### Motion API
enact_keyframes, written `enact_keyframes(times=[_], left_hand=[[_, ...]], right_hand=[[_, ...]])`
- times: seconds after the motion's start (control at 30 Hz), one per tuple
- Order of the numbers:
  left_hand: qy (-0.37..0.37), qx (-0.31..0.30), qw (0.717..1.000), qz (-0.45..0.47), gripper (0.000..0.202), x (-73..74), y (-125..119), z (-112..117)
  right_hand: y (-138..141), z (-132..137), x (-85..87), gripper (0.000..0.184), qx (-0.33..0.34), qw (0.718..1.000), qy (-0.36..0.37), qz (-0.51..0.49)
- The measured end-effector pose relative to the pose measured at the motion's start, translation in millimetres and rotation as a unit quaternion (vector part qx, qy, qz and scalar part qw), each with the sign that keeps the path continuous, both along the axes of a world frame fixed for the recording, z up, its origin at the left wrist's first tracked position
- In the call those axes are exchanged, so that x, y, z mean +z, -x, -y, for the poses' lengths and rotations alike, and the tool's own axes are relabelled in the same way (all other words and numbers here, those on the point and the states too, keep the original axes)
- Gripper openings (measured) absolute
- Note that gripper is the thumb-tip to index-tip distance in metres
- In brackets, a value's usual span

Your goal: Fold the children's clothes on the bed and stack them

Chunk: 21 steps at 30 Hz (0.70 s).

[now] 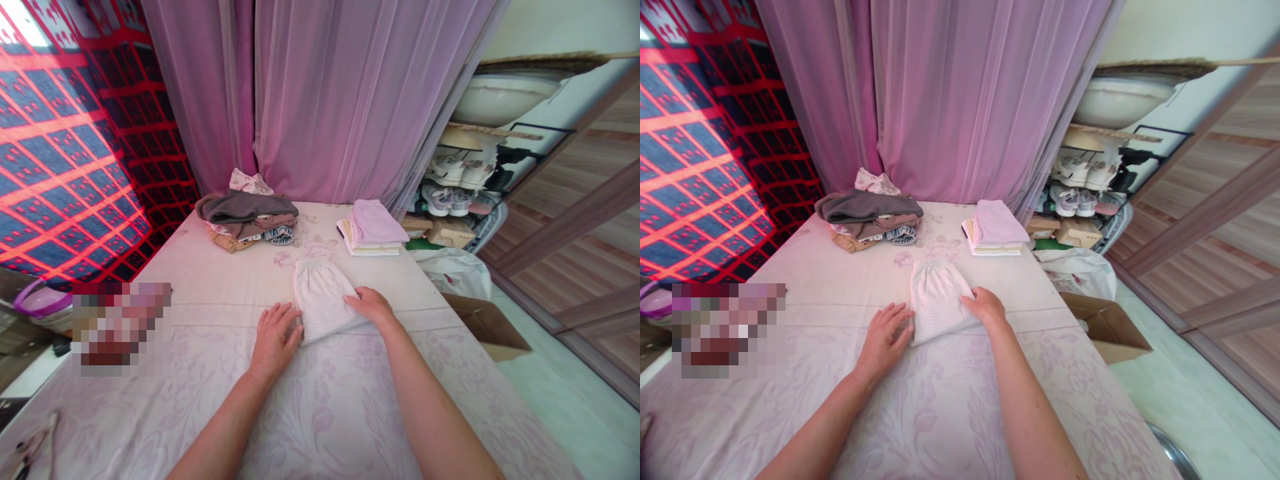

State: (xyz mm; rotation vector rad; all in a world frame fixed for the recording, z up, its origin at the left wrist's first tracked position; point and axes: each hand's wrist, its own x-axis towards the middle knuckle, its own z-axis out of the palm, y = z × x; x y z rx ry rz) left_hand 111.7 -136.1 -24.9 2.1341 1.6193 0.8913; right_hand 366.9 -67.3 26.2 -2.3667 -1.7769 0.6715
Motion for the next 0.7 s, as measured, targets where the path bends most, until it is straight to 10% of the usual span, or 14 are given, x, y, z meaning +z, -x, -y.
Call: enact_keyframes(times=[0.43,0.5,0.7], left_hand=[[-0.001,-0.005,1.0,-0.004,0.03,-4.7,2,-1],[0.002,-0.007,1.0,-0.005,0.03,-4.0,2,0],[0.004,-0.013,1.0,0.004,0.03,-2.8,1,0]], right_hand=[[-1,11,7.3,0.03,-0.064,0.974,0.016,-0.215],[0,27,5.3,0.031,-0.131,0.916,0.009,-0.379],[29,72,-14.9,0.022,-0.316,0.624,-0.115,-0.705]])
